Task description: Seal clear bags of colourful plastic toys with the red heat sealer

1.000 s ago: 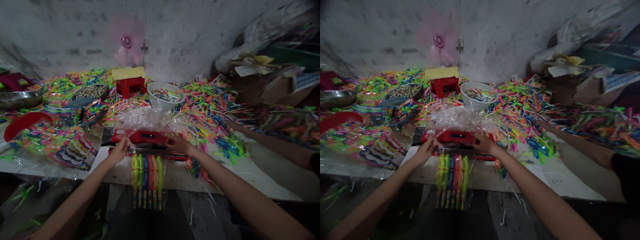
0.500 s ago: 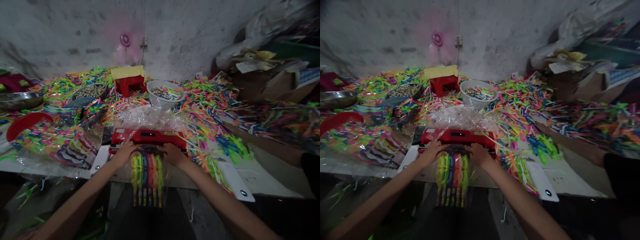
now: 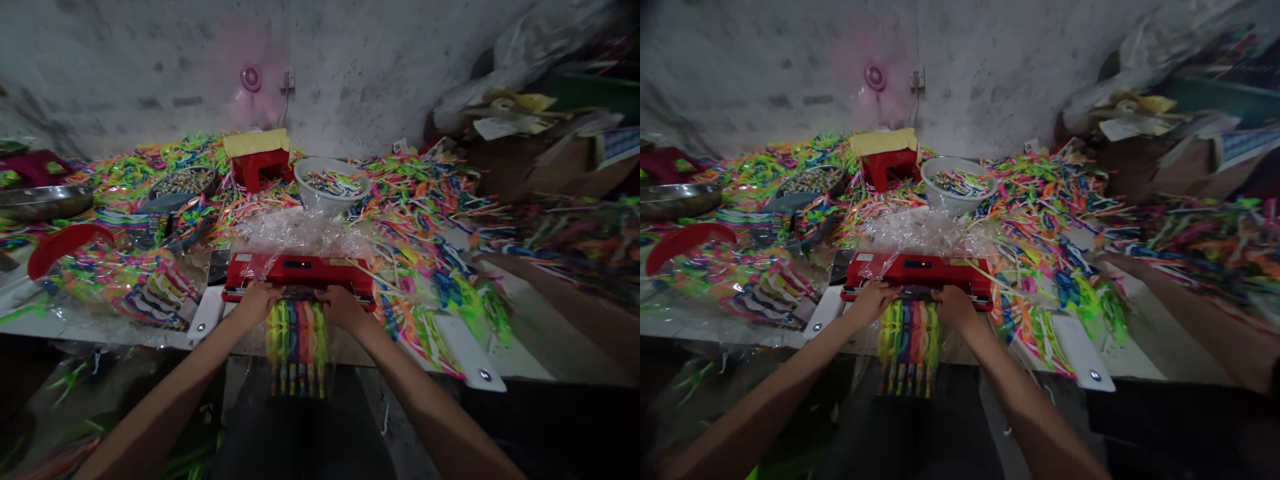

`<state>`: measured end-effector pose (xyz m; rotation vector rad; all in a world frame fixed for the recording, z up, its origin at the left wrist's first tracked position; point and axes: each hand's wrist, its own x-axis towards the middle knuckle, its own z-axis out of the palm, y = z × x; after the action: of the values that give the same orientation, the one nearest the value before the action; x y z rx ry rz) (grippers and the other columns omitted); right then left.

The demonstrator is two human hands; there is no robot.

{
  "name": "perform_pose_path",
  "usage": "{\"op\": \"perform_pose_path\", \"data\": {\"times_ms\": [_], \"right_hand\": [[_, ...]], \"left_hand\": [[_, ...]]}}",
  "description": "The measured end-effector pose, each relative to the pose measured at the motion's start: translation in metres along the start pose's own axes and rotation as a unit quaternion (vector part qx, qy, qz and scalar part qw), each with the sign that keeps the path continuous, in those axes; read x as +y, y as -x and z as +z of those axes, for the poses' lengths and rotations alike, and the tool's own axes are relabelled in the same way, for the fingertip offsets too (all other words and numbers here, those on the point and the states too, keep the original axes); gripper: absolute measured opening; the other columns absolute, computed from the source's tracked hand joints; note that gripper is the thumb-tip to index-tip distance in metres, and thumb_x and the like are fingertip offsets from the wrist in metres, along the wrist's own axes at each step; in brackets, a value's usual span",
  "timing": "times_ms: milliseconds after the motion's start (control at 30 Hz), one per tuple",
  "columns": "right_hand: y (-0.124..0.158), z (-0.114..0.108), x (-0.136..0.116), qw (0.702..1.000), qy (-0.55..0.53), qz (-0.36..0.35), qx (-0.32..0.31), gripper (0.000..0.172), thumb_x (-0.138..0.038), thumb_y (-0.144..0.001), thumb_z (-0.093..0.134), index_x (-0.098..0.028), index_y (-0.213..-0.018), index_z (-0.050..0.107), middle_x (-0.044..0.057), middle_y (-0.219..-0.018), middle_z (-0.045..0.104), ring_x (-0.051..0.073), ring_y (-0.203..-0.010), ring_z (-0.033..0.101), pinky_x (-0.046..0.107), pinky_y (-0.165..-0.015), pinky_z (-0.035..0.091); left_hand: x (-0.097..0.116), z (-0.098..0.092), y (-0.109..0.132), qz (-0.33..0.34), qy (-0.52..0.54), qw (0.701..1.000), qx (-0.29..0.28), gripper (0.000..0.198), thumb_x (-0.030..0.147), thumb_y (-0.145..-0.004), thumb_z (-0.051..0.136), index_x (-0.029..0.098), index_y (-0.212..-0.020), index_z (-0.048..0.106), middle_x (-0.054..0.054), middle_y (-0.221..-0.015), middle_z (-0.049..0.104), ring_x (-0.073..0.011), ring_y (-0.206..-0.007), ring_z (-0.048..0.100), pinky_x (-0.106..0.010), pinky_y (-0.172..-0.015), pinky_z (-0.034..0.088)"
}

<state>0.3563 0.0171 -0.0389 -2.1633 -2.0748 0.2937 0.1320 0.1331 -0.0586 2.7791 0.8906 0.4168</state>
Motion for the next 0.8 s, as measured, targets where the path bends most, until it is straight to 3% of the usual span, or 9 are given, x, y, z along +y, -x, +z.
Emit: {"op": "perform_pose_path", "data": {"times_ms": [367,500,567,633,733,800], "right_hand": [[0.003,-0.006,-0.004,1.000,-0.014,0.013,-0.002,0.041,-0.010,-0.087,0.046,-0.019,-0.117,0.073,0.011,-0.100,0.070,0.020,-0.090,0.063,0.027,-0.077,0.042],[0.002,-0.006,-0.004,1.000,-0.021,0.021,0.005,0.039,-0.011,-0.088,0.046,-0.018,-0.115,0.074,0.012,-0.101,0.070,0.021,-0.091,0.064,0.027,-0.078,0.042],[0.002,-0.006,-0.004,1.000,-0.019,0.022,0.003,0.037,-0.012,-0.089,0.046,-0.017,-0.113,0.074,0.012,-0.100,0.070,0.021,-0.091,0.064,0.026,-0.078,0.042],[0.002,-0.006,-0.004,1.000,-0.017,0.019,0.002,0.037,-0.012,-0.089,0.046,-0.015,-0.112,0.075,0.013,-0.099,0.070,0.020,-0.091,0.064,0.026,-0.079,0.042],[0.002,-0.003,-0.002,1.000,-0.015,0.013,0.007,0.039,-0.011,-0.088,0.045,-0.016,-0.113,0.074,0.012,-0.099,0.070,0.020,-0.091,0.064,0.026,-0.077,0.042],[0.002,-0.002,0.000,1.000,-0.012,0.014,0.008,0.039,-0.012,-0.088,0.044,-0.016,-0.114,0.074,0.012,-0.100,0.071,0.020,-0.090,0.065,0.026,-0.077,0.042]], "left_hand": [[0.013,0.003,0.005,-0.035,0.014,0.999,0.038,0.032,0.022,-0.094,0.052,0.023,-0.122,0.068,-0.011,-0.100,0.068,-0.0256,-0.098,0.060,-0.044,-0.094,0.041],[0.033,0.016,0.036,-0.094,0.065,0.979,0.166,0.050,0.026,-0.093,0.050,0.017,-0.143,0.048,-0.017,-0.126,0.053,-0.0297,-0.121,0.049,-0.049,-0.104,0.038],[0.041,0.032,0.060,-0.166,0.139,0.947,0.236,0.061,0.034,-0.090,0.055,0.015,-0.146,0.039,-0.019,-0.137,0.043,-0.0317,-0.132,0.040,-0.052,-0.111,0.033],[0.047,0.052,0.083,-0.267,0.248,0.897,0.252,0.074,0.040,-0.084,0.061,0.014,-0.147,0.034,-0.021,-0.140,0.038,-0.0336,-0.133,0.041,-0.052,-0.112,0.034],[0.053,0.071,0.106,-0.369,0.450,0.793,0.182,0.088,0.048,-0.075,0.069,0.016,-0.147,0.031,-0.020,-0.145,0.040,-0.0331,-0.129,0.050,-0.047,-0.106,0.045],[0.056,0.072,0.112,-0.361,0.561,0.734,0.127,0.087,0.051,-0.072,0.072,0.019,-0.144,0.036,-0.017,-0.142,0.050,-0.0306,-0.126,0.055,-0.043,-0.103,0.048]]}}
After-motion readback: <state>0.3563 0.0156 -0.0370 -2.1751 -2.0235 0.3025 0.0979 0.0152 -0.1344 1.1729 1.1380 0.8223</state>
